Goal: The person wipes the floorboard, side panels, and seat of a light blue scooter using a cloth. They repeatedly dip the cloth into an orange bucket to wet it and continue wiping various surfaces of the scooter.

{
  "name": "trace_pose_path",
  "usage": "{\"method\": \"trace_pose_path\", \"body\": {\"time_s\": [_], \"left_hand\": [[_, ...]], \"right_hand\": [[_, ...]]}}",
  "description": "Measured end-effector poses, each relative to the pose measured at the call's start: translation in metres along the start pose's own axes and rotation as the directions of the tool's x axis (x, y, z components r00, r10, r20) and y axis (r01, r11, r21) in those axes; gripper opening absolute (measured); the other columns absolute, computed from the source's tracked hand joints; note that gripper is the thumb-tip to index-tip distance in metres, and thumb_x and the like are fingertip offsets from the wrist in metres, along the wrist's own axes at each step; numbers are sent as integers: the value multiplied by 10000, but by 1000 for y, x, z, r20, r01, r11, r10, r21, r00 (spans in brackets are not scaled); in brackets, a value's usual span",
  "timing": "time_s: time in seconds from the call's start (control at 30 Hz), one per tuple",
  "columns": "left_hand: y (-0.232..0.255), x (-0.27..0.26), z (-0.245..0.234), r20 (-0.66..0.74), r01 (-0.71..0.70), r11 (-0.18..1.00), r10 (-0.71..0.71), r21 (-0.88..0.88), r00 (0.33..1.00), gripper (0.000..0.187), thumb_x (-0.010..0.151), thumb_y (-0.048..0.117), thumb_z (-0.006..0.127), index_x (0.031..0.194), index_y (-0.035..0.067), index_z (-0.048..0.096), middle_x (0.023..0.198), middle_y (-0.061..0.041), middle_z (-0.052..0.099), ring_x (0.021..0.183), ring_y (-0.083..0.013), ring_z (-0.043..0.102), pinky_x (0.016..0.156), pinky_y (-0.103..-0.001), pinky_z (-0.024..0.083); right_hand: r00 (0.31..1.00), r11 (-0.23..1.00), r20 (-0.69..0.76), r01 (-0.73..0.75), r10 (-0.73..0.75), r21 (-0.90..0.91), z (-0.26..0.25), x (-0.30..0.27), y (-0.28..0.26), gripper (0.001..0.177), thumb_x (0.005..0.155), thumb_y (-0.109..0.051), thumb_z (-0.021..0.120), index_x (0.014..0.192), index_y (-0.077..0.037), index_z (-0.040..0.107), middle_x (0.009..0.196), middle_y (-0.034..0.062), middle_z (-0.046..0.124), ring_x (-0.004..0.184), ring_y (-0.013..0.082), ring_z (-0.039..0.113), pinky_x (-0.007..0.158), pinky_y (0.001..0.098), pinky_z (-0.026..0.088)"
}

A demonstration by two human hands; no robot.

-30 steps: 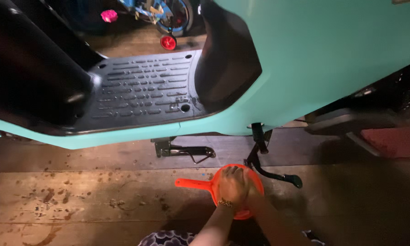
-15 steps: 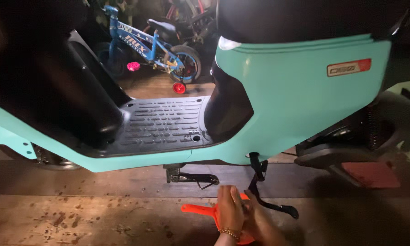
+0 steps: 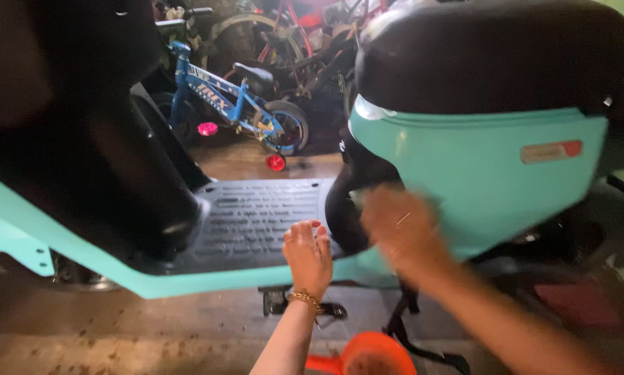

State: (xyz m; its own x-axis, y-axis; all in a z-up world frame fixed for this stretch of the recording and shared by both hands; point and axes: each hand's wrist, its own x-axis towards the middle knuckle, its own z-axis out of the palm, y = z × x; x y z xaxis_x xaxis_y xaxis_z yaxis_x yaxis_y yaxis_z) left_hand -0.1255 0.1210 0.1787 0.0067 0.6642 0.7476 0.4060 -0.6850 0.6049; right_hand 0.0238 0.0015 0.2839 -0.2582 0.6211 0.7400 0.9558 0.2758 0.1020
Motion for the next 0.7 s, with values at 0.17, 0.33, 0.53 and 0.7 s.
{"method": "trace_pose_path", "body": {"time_s": [0.17, 0.33, 0.53, 0.7], "left_hand": [[-56, 46, 17, 60, 51, 994, -58, 100, 997, 187, 947, 235, 562, 1023, 79, 631, 1084, -145, 630, 1099, -367, 554, 969, -528, 418], [-74, 47, 25, 42, -5, 984, -3, 175, 999, 227, 956, 219, 554, 1075, 32, 607, 1139, -208, 594, 1225, -437, 491, 1075, -583, 316], [-72, 51, 19, 113, 39, 984, -59, 173, 992, 218, 991, 226, 524, 1069, 42, 609, 1154, -184, 607, 1274, -440, 470, 1094, -551, 319], [-67, 50, 23, 121, 38, 963, -72, 266, 990, 260, 956, 258, 529, 1086, 56, 627, 1179, -174, 622, 1293, -427, 471, 1110, -541, 317]], "right_hand": [[920, 874, 348, 313, -181, -373, 174, 18, 12, 323, 809, -225, 620, 1034, -11, 707, 1267, 243, 638, 1295, 435, 534, 1145, 581, 330], [628, 856, 649, -52, 429, -515, 323, 128, 84, 596, 834, -380, 647, 1357, -109, 556, 1509, 246, 445, 1382, 461, 356, 1098, 733, 159], [703, 754, 586, 109, 403, -648, 327, 141, 85, 556, 890, -348, 588, 1333, -13, 593, 1483, 301, 467, 1374, 500, 379, 1103, 692, 190], [788, 694, 605, 373, 114, -616, 219, 77, 29, 548, 936, -322, 539, 1313, 67, 625, 1461, 347, 486, 1368, 533, 398, 1108, 658, 216]]}}
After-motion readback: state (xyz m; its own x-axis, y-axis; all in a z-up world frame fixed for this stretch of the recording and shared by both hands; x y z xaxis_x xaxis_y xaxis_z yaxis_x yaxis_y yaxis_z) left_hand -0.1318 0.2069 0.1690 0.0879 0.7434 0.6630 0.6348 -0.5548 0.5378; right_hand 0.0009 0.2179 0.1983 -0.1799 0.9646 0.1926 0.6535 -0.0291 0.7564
